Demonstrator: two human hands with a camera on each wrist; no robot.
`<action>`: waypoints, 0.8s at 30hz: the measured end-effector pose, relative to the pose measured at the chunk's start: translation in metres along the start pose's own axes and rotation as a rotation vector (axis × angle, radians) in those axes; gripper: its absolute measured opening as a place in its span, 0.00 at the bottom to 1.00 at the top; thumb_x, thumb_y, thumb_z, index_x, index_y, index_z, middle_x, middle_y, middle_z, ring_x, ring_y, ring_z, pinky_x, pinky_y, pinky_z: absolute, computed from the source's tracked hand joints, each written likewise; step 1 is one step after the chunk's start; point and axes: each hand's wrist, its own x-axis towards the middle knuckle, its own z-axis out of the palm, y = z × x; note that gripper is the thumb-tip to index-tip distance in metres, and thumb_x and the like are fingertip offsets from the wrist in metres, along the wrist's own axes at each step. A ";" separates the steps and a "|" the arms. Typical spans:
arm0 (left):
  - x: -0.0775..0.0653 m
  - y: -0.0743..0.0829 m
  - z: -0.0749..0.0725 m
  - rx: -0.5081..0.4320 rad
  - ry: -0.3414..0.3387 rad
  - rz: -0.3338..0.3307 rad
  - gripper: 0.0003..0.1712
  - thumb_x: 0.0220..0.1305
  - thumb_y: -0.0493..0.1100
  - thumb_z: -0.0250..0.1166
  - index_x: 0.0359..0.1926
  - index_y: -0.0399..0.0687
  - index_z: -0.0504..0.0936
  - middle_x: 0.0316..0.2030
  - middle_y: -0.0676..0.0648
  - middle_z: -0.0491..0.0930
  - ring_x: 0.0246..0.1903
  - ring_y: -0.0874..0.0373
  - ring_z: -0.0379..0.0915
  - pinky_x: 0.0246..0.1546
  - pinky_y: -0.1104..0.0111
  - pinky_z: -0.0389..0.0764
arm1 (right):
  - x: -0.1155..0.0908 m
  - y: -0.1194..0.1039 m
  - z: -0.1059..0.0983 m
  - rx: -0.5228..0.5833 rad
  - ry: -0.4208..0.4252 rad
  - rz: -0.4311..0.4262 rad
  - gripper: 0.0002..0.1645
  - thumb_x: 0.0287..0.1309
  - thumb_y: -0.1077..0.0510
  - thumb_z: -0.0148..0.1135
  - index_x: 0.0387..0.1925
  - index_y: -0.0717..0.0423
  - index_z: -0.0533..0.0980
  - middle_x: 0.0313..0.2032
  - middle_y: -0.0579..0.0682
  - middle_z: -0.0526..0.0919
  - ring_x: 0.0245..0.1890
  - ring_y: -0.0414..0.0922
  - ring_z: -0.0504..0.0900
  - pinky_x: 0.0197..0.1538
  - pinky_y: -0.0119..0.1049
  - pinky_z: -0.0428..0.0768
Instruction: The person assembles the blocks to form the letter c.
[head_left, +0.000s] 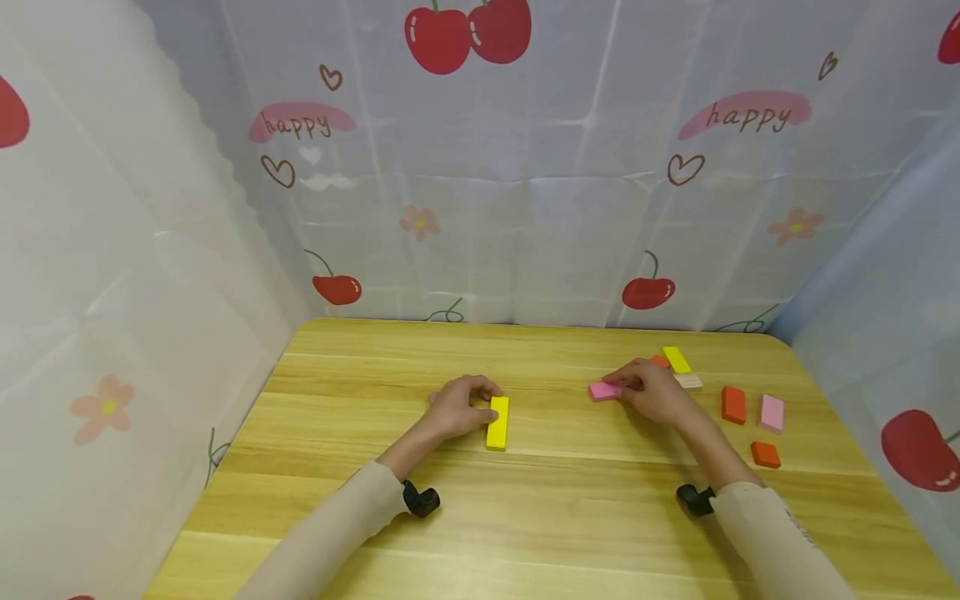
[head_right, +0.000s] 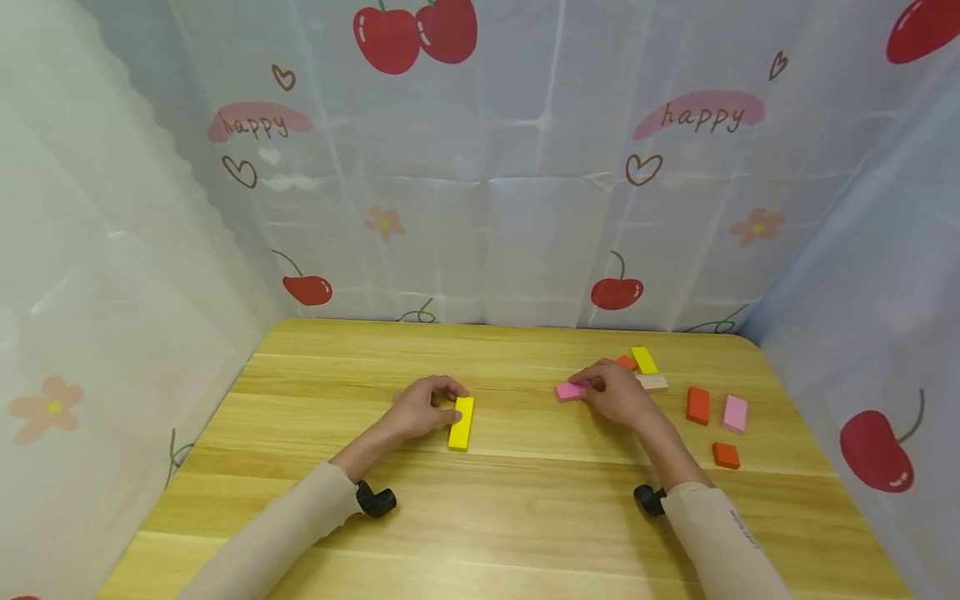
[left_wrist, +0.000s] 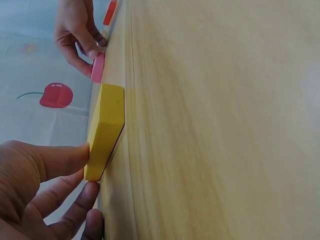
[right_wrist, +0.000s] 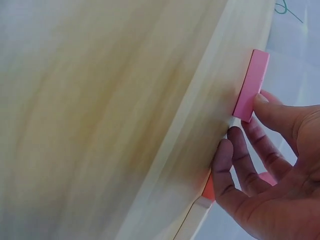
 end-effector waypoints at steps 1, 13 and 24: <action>-0.001 -0.001 -0.001 0.002 0.005 -0.002 0.14 0.66 0.44 0.77 0.51 0.61 0.89 0.46 0.56 0.86 0.50 0.55 0.79 0.59 0.40 0.53 | 0.001 -0.001 0.001 0.001 -0.001 0.002 0.14 0.68 0.67 0.69 0.52 0.57 0.90 0.47 0.59 0.88 0.45 0.51 0.82 0.51 0.49 0.81; -0.006 -0.007 -0.008 -0.013 0.019 0.004 0.14 0.65 0.43 0.77 0.52 0.58 0.89 0.47 0.53 0.86 0.49 0.54 0.79 0.57 0.42 0.52 | 0.007 -0.008 0.008 0.030 -0.024 0.032 0.16 0.69 0.66 0.67 0.55 0.57 0.89 0.50 0.60 0.87 0.48 0.54 0.84 0.56 0.53 0.83; -0.009 -0.009 -0.014 -0.019 0.025 -0.013 0.14 0.67 0.43 0.77 0.52 0.59 0.89 0.48 0.53 0.87 0.45 0.55 0.78 0.57 0.43 0.53 | 0.015 -0.014 0.014 0.022 -0.030 0.026 0.15 0.71 0.63 0.68 0.56 0.54 0.89 0.52 0.59 0.87 0.48 0.53 0.84 0.56 0.53 0.83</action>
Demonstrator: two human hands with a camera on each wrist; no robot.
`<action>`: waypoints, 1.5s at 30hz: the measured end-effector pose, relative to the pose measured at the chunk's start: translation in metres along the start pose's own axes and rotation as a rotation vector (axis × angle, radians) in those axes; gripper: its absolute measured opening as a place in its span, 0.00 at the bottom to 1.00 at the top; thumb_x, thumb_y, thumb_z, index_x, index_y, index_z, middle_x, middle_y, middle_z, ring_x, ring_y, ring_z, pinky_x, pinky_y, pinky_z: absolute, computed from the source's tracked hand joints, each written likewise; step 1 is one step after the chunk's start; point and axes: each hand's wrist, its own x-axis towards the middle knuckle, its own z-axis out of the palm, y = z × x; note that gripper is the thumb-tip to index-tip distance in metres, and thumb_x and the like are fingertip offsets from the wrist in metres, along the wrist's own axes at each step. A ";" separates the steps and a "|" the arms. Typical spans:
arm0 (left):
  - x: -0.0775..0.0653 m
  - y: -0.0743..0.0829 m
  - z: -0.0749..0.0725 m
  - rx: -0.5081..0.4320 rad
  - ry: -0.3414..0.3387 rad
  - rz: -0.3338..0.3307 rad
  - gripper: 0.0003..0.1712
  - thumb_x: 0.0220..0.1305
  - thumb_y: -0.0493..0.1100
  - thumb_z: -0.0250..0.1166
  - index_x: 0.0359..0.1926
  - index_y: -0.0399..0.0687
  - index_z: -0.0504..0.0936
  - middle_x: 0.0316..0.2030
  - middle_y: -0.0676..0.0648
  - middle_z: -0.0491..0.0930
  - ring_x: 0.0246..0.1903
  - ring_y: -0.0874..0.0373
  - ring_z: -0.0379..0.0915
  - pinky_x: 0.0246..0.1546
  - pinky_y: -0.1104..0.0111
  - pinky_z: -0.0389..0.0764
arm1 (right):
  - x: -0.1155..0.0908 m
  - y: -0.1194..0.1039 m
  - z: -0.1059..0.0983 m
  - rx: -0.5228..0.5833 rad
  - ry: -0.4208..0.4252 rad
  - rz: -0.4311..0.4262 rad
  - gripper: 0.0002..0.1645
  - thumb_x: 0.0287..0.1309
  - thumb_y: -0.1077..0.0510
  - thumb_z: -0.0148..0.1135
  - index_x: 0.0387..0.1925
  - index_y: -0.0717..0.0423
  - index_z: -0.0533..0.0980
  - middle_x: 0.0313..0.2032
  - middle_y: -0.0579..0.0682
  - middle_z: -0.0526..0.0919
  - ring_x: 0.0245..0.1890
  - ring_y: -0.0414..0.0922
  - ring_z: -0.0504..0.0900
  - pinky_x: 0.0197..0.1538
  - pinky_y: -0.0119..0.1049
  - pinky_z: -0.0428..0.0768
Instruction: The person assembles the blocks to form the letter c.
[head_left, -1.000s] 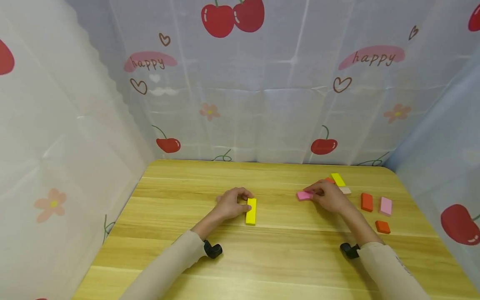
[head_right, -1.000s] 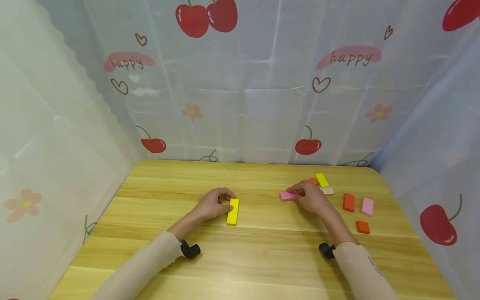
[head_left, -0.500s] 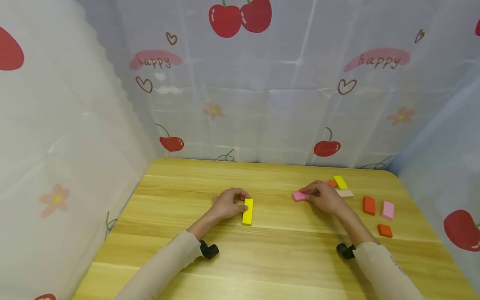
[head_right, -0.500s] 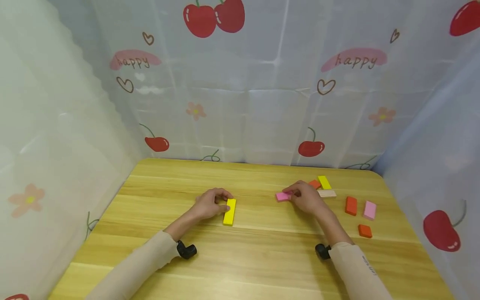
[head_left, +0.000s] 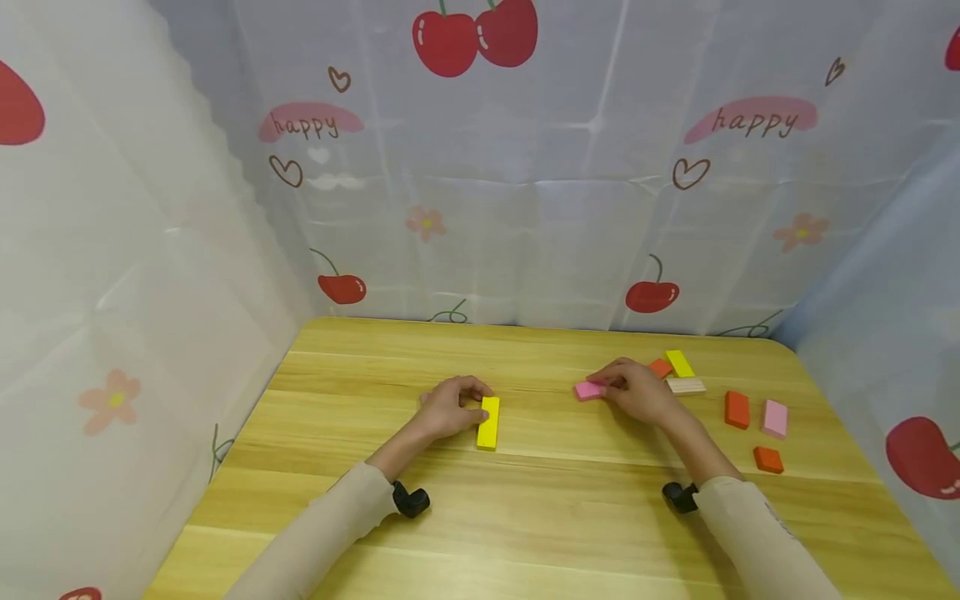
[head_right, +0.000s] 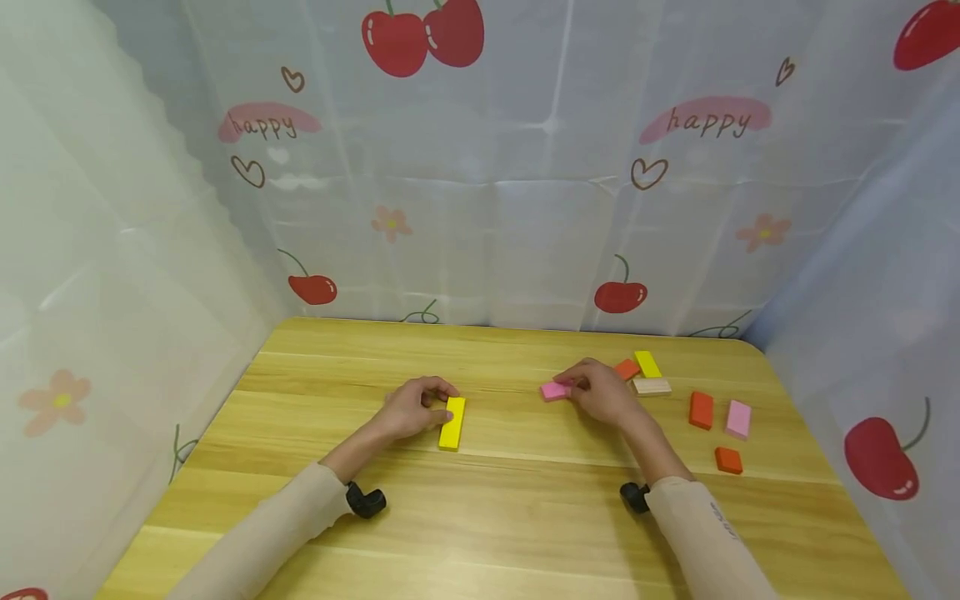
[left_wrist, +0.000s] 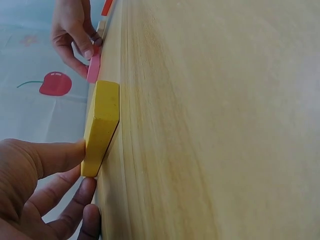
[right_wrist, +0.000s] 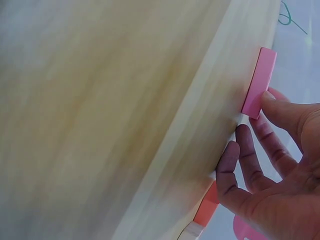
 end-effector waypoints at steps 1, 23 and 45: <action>0.000 0.000 0.000 0.002 0.001 0.000 0.14 0.67 0.43 0.77 0.53 0.59 0.89 0.48 0.53 0.87 0.45 0.55 0.77 0.57 0.43 0.54 | 0.001 -0.001 0.000 0.000 -0.004 0.002 0.15 0.71 0.63 0.67 0.56 0.54 0.89 0.53 0.59 0.87 0.48 0.53 0.84 0.56 0.53 0.83; -0.002 -0.006 -0.002 -0.012 0.022 -0.008 0.14 0.66 0.44 0.77 0.51 0.59 0.89 0.46 0.54 0.88 0.42 0.55 0.73 0.54 0.44 0.53 | 0.023 -0.019 0.016 0.050 -0.042 -0.024 0.16 0.72 0.65 0.65 0.57 0.55 0.88 0.54 0.59 0.86 0.54 0.56 0.84 0.61 0.57 0.82; -0.005 -0.011 -0.007 -0.016 0.016 -0.013 0.14 0.66 0.44 0.77 0.51 0.61 0.89 0.47 0.57 0.87 0.42 0.55 0.72 0.56 0.46 0.53 | 0.044 -0.039 0.030 0.043 -0.047 -0.090 0.15 0.70 0.66 0.66 0.54 0.58 0.89 0.52 0.59 0.92 0.56 0.59 0.87 0.62 0.58 0.84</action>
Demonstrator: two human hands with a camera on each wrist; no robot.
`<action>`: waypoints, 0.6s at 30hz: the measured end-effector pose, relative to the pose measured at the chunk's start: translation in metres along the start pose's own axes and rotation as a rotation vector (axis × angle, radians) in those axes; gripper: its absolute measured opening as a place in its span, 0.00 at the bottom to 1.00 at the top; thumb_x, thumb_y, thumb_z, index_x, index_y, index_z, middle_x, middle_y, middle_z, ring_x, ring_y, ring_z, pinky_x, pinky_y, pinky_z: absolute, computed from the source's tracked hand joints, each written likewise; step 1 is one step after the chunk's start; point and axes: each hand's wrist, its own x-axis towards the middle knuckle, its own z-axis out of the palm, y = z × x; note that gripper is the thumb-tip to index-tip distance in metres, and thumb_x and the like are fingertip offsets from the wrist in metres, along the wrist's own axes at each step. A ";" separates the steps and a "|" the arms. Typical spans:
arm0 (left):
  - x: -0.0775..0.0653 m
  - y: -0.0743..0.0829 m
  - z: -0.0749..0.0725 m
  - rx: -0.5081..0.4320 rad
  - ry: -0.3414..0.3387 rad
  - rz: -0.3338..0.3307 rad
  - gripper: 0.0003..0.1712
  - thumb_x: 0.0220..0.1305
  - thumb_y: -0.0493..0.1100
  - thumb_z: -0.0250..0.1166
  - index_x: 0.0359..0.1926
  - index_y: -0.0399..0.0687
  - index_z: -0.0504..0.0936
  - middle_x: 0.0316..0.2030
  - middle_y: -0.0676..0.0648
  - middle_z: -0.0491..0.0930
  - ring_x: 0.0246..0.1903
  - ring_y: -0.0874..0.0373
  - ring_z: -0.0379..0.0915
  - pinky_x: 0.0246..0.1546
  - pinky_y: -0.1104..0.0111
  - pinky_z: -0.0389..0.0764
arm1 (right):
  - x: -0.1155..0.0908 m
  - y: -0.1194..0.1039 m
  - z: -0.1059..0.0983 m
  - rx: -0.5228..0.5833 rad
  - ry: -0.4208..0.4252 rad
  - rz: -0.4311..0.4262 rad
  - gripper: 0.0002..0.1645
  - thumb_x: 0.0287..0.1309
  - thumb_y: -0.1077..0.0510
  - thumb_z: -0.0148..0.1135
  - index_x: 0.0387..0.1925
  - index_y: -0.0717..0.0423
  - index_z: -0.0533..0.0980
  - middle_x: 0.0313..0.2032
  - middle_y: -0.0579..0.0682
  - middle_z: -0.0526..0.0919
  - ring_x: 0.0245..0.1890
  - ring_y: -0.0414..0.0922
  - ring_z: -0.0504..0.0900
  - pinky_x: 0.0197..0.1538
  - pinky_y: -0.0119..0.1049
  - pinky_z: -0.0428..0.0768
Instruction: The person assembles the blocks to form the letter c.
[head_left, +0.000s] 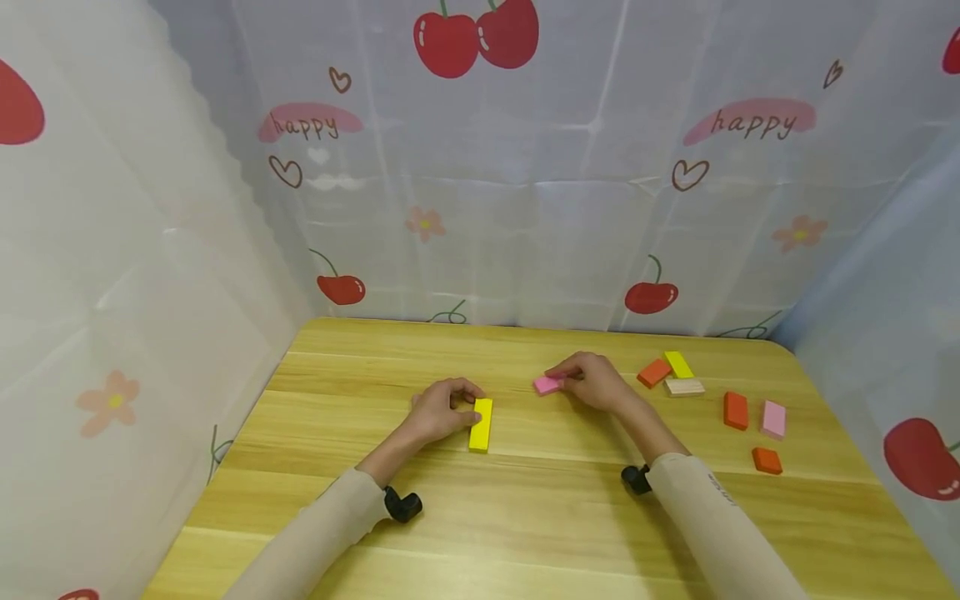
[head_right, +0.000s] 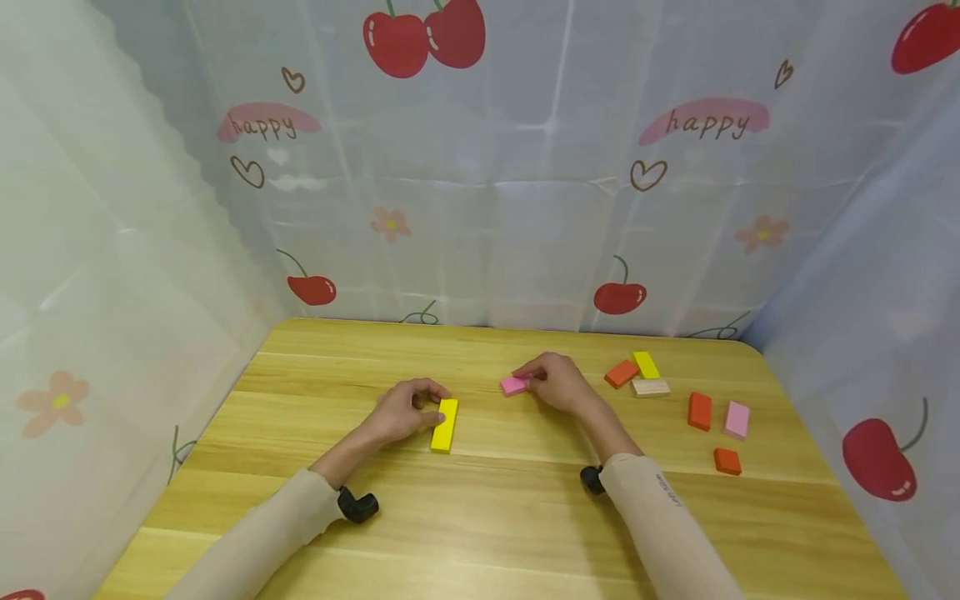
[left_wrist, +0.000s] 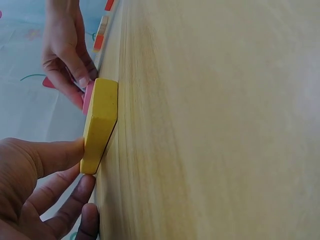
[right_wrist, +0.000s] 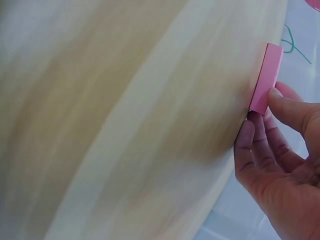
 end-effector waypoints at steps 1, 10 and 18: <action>0.000 0.000 0.000 -0.001 0.001 0.003 0.14 0.66 0.44 0.77 0.51 0.61 0.89 0.47 0.56 0.87 0.42 0.55 0.72 0.56 0.46 0.53 | 0.001 -0.002 0.001 0.001 -0.003 0.001 0.15 0.71 0.65 0.66 0.54 0.58 0.89 0.53 0.59 0.92 0.56 0.59 0.87 0.62 0.58 0.84; -0.002 0.001 0.000 0.007 0.012 0.016 0.15 0.66 0.44 0.78 0.52 0.59 0.89 0.47 0.55 0.88 0.43 0.55 0.73 0.55 0.45 0.54 | 0.010 -0.011 0.009 0.030 -0.012 0.017 0.14 0.72 0.64 0.67 0.55 0.59 0.88 0.54 0.60 0.91 0.56 0.58 0.88 0.61 0.56 0.85; -0.001 -0.001 0.001 0.010 0.027 0.014 0.14 0.65 0.44 0.78 0.51 0.61 0.89 0.46 0.57 0.88 0.42 0.55 0.73 0.55 0.47 0.54 | 0.016 -0.017 0.015 0.037 -0.015 0.014 0.13 0.72 0.64 0.66 0.54 0.60 0.88 0.53 0.60 0.91 0.54 0.57 0.89 0.61 0.55 0.85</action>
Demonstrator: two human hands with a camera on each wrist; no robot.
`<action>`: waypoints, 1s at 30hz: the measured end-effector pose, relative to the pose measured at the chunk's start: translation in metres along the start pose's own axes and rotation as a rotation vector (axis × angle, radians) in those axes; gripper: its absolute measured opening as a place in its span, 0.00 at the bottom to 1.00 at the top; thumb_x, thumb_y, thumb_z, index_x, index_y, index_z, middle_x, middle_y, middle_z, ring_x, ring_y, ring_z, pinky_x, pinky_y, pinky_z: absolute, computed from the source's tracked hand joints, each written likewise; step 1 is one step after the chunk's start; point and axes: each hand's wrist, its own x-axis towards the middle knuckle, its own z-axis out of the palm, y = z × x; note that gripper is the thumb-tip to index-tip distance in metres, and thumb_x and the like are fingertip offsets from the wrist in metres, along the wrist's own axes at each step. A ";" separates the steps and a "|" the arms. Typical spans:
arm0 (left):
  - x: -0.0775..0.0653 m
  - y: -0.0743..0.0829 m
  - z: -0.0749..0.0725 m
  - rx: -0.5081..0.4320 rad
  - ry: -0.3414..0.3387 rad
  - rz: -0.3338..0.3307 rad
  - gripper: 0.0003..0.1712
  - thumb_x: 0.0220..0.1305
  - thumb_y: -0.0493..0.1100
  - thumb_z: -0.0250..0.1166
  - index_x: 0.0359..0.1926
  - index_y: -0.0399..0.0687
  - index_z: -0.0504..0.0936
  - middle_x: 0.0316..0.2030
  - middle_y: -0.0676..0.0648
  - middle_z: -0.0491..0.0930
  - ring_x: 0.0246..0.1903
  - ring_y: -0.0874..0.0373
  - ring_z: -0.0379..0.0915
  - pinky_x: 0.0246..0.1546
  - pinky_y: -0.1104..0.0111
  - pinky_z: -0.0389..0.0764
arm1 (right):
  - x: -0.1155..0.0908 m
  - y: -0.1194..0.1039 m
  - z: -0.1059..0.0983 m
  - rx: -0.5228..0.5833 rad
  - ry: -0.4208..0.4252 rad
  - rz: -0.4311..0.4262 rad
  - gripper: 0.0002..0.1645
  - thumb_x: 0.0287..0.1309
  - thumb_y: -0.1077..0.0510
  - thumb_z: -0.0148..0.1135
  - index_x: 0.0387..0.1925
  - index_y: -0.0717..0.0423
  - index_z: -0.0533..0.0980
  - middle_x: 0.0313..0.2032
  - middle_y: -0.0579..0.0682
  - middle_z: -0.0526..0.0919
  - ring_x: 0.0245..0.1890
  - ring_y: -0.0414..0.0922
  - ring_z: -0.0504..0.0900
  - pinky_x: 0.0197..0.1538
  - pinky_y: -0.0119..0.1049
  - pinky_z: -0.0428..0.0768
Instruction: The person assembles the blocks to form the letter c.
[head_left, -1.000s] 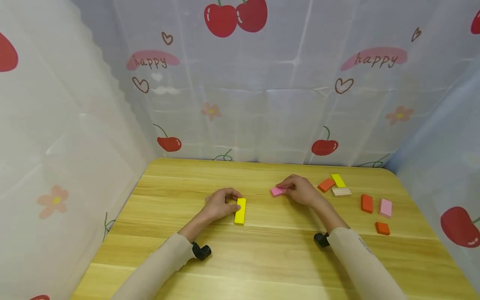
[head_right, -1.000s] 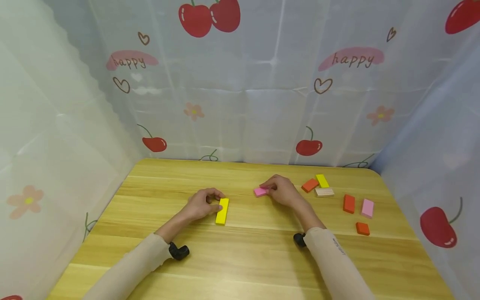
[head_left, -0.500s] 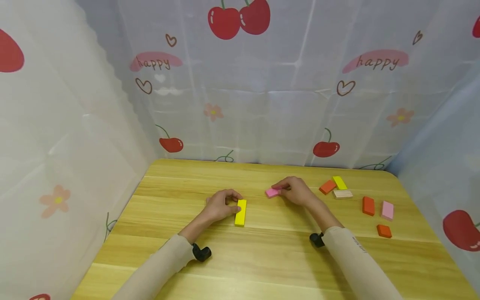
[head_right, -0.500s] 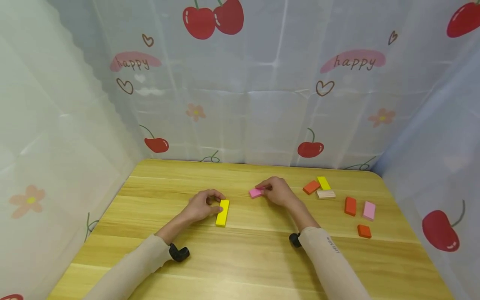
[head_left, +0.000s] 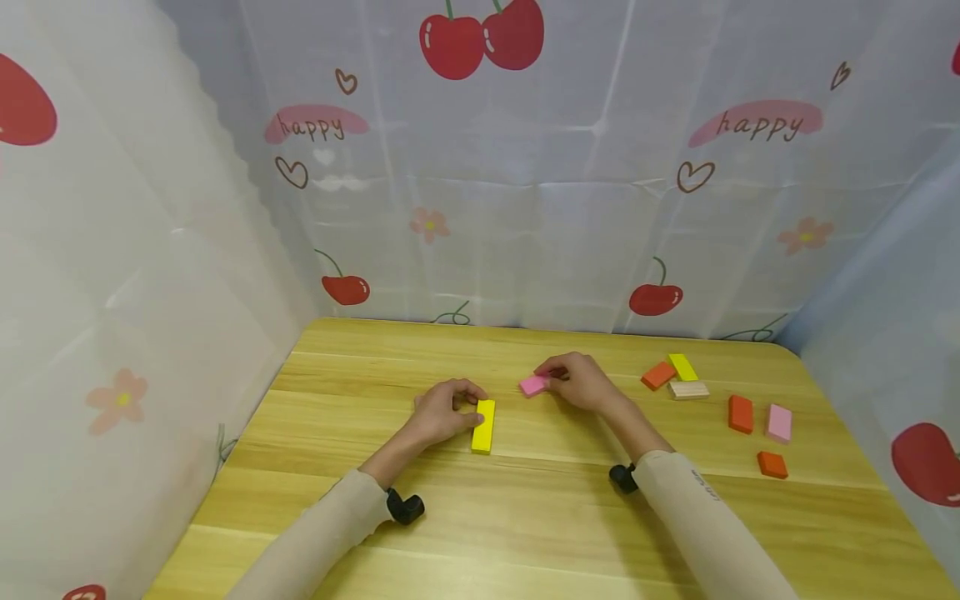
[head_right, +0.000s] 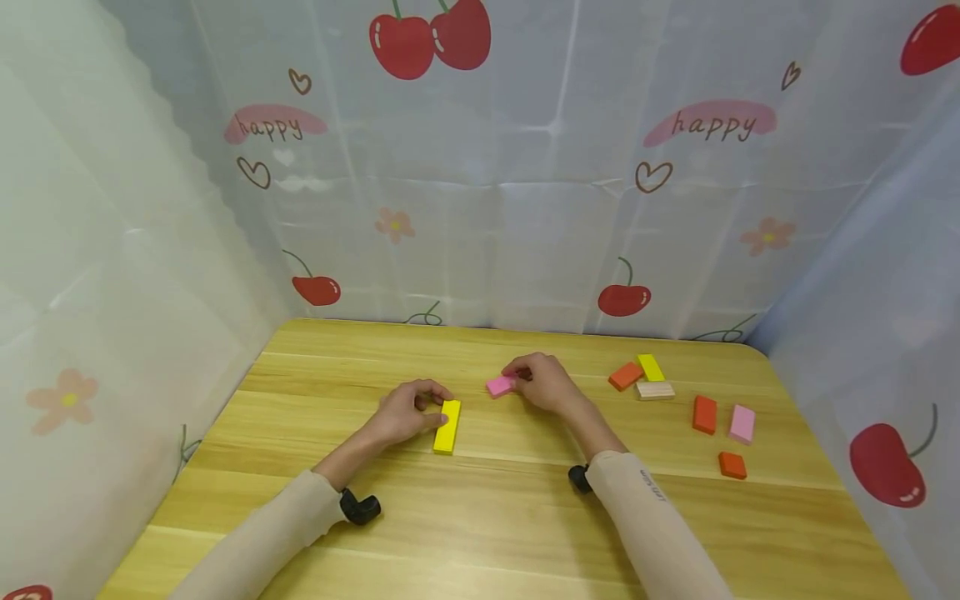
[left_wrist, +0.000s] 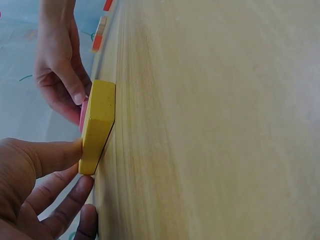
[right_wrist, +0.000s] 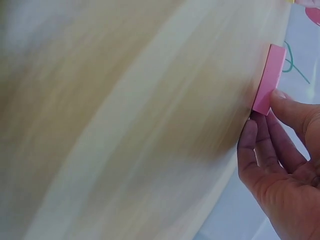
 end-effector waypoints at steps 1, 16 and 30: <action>0.000 0.000 0.000 0.000 -0.001 0.000 0.14 0.65 0.44 0.78 0.51 0.61 0.89 0.46 0.57 0.88 0.42 0.55 0.73 0.55 0.47 0.54 | 0.000 -0.001 0.000 0.004 -0.003 0.002 0.13 0.72 0.64 0.66 0.54 0.60 0.88 0.53 0.60 0.91 0.54 0.56 0.89 0.60 0.55 0.85; 0.000 0.002 0.001 -0.001 0.001 -0.005 0.14 0.66 0.44 0.78 0.51 0.61 0.90 0.47 0.56 0.88 0.42 0.56 0.74 0.56 0.47 0.54 | 0.009 -0.009 0.010 -0.017 -0.024 -0.003 0.15 0.71 0.64 0.66 0.55 0.55 0.89 0.54 0.57 0.91 0.50 0.52 0.88 0.57 0.51 0.85; 0.000 0.002 0.001 0.009 0.001 -0.004 0.14 0.66 0.45 0.77 0.51 0.61 0.89 0.48 0.56 0.88 0.44 0.55 0.75 0.55 0.47 0.56 | 0.017 -0.020 0.015 -0.018 -0.040 0.005 0.14 0.71 0.63 0.67 0.54 0.52 0.90 0.57 0.56 0.91 0.44 0.48 0.86 0.52 0.46 0.85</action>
